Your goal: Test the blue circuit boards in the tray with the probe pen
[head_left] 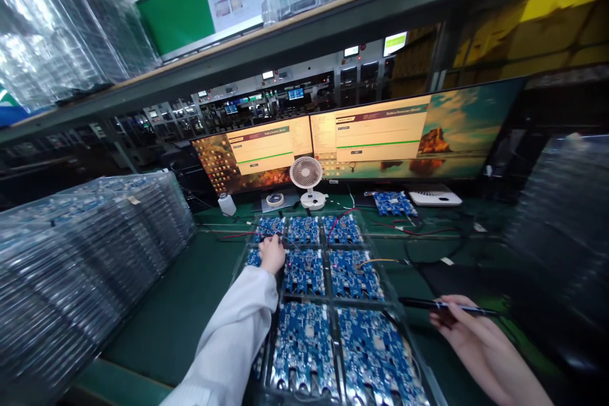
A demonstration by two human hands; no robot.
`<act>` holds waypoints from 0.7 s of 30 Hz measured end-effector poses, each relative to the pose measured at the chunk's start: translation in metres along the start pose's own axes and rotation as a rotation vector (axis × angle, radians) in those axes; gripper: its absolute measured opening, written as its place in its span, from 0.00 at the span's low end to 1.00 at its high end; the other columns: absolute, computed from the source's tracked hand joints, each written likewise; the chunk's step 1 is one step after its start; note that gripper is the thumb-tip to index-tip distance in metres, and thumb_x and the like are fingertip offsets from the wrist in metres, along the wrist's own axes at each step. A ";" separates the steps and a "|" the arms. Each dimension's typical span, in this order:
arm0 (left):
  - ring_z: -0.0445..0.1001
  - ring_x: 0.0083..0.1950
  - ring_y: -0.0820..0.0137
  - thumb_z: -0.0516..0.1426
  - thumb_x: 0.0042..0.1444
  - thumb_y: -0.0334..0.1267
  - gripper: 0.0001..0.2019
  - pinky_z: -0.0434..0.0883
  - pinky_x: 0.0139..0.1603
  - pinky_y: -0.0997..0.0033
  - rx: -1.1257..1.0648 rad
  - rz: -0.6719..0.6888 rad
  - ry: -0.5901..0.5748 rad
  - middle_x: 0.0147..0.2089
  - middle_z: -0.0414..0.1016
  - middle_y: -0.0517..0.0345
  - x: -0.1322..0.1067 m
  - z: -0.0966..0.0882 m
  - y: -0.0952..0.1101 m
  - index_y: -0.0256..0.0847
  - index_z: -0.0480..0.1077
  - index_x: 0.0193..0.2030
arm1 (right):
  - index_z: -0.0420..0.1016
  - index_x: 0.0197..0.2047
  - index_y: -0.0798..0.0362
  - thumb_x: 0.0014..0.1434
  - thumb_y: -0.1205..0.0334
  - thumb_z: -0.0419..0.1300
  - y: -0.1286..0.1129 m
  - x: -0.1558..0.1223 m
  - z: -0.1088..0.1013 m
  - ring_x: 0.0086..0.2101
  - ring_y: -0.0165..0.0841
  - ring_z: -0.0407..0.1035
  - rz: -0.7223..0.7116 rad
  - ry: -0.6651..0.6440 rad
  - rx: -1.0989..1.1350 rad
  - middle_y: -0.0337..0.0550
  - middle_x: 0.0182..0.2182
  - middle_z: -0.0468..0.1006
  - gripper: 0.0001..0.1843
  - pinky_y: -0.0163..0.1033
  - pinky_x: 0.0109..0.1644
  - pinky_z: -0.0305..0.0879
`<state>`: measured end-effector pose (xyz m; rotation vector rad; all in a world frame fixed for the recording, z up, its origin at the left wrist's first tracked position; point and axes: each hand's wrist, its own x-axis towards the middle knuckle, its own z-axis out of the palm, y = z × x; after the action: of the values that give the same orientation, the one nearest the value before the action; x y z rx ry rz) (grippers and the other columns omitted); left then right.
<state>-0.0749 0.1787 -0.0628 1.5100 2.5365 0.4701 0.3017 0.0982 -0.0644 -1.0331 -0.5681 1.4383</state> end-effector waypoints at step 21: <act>0.72 0.49 0.65 0.55 0.57 0.38 0.08 0.57 0.58 0.57 0.069 0.540 -0.188 0.42 0.77 0.58 0.020 -0.037 -0.022 0.46 0.76 0.38 | 0.78 0.27 0.52 0.28 0.50 0.76 0.004 0.005 -0.002 0.31 0.33 0.70 -0.009 -0.033 -0.023 0.38 0.31 0.73 0.22 0.33 0.34 0.73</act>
<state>-0.1134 0.1790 -0.0349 2.1535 2.0050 0.2828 0.3019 0.1017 -0.0695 -1.0255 -0.6140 1.4459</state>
